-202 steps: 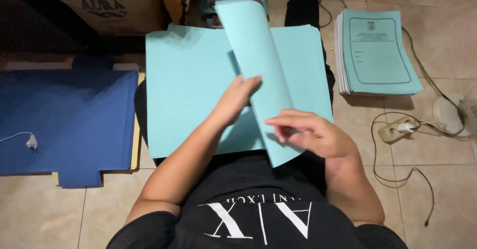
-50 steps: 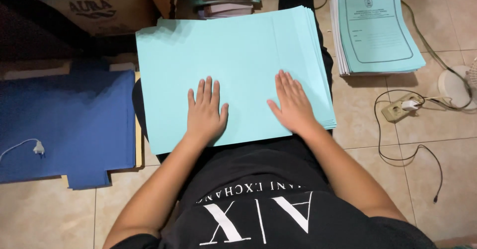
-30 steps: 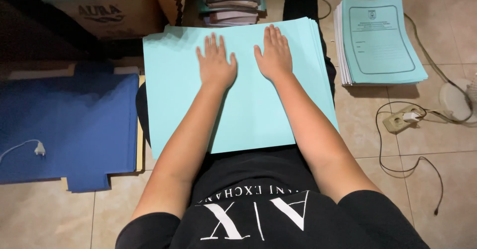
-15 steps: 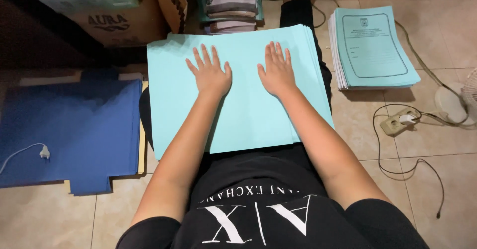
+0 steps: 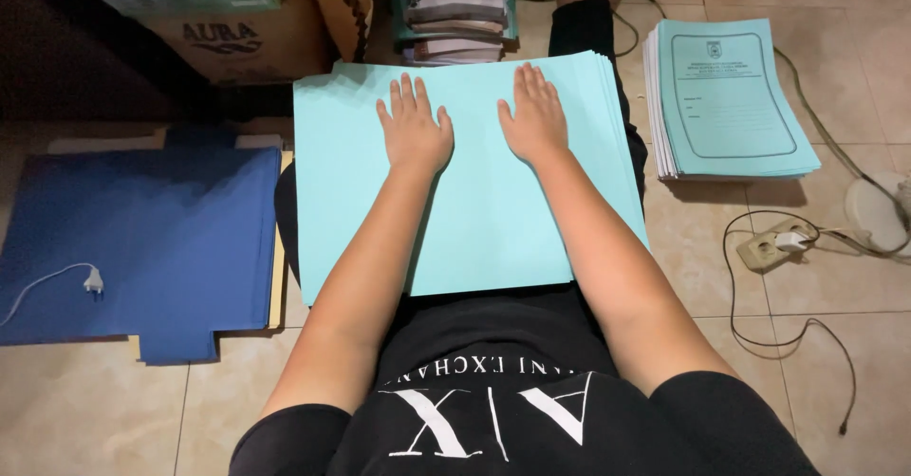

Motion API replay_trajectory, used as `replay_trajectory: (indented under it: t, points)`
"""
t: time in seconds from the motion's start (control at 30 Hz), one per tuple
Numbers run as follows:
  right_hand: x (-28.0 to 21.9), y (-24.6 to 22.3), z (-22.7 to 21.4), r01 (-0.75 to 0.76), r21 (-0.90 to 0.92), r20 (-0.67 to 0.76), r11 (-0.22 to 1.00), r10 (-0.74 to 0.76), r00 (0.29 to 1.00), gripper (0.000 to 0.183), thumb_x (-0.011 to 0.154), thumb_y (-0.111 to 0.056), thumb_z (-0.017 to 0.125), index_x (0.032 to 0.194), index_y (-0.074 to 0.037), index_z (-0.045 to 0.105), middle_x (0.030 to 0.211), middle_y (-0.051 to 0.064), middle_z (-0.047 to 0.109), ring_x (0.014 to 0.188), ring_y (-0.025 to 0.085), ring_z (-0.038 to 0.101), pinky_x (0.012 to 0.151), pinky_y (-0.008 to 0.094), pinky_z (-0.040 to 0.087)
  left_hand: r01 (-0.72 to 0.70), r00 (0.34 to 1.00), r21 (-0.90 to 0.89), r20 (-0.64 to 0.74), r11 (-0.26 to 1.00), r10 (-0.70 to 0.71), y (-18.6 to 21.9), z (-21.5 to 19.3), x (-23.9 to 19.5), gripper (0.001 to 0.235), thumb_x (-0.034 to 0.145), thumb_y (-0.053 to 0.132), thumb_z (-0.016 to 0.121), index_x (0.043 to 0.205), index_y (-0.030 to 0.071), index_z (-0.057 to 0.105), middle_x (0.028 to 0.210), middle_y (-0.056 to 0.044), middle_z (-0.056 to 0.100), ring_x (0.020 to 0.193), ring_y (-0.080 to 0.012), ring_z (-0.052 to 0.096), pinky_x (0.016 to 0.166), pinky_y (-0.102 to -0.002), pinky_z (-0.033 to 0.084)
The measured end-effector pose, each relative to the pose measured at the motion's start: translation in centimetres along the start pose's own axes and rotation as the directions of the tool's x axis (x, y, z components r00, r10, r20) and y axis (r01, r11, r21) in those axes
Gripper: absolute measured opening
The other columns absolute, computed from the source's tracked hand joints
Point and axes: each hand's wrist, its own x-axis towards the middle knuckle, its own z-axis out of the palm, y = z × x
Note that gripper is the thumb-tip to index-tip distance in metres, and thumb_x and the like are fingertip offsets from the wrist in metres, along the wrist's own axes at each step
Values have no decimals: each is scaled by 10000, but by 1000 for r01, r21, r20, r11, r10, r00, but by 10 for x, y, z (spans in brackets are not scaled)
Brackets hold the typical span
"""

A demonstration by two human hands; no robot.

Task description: Smoothing and organizing a stack of light blue paper folders on the floor

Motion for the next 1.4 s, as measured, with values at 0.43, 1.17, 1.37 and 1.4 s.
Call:
replay_trajectory:
  t: [0.43, 1.17, 1.37, 1.4]
  points:
    - [-66, 3, -3, 86, -80, 8, 993, -86, 996, 643, 1093, -357, 373, 1597, 33, 292, 1688, 203, 223, 1583, 333, 66, 1263, 517, -36, 29, 998, 93, 60, 995, -34, -8, -16, -33, 712, 1066, 460, 211, 1651, 55, 204, 1736, -147, 112, 1592, -368, -21, 1243, -641, -70]
    - [-71, 25, -5, 77, -36, 41, 996, -75, 996, 612, 1095, -333, 341, 1607, -4, 280, 1689, 176, 220, 1569, 300, 181, 1269, 474, 105, -136, 989, 22, 61, 990, 135, -28, -22, -73, 659, 1071, 396, 288, 1622, 33, 276, 1704, -187, 215, 1586, -346, 145, 1271, -570, 73]
    - [-187, 28, 10, 183, -68, 60, 981, -179, 982, 666, 1060, -338, 370, 1604, 19, 230, 1687, 219, 191, 1559, 333, 180, 1267, 479, 98, -337, 941, 34, 54, 941, 335, -53, -10, -185, 658, 1053, 400, 351, 1627, 85, 284, 1703, -171, 222, 1570, -364, 168, 1240, -589, 104]
    - [-201, 31, 17, 200, -66, 59, 977, -197, 979, 687, 1051, -350, 377, 1609, 14, 208, 1692, 219, 167, 1558, 337, 170, 1265, 483, 96, -371, 929, 39, 7, 928, 371, -59, -3, -198, 642, 1065, 389, 362, 1634, 103, 281, 1708, -151, 222, 1569, -344, 173, 1236, -576, 107]
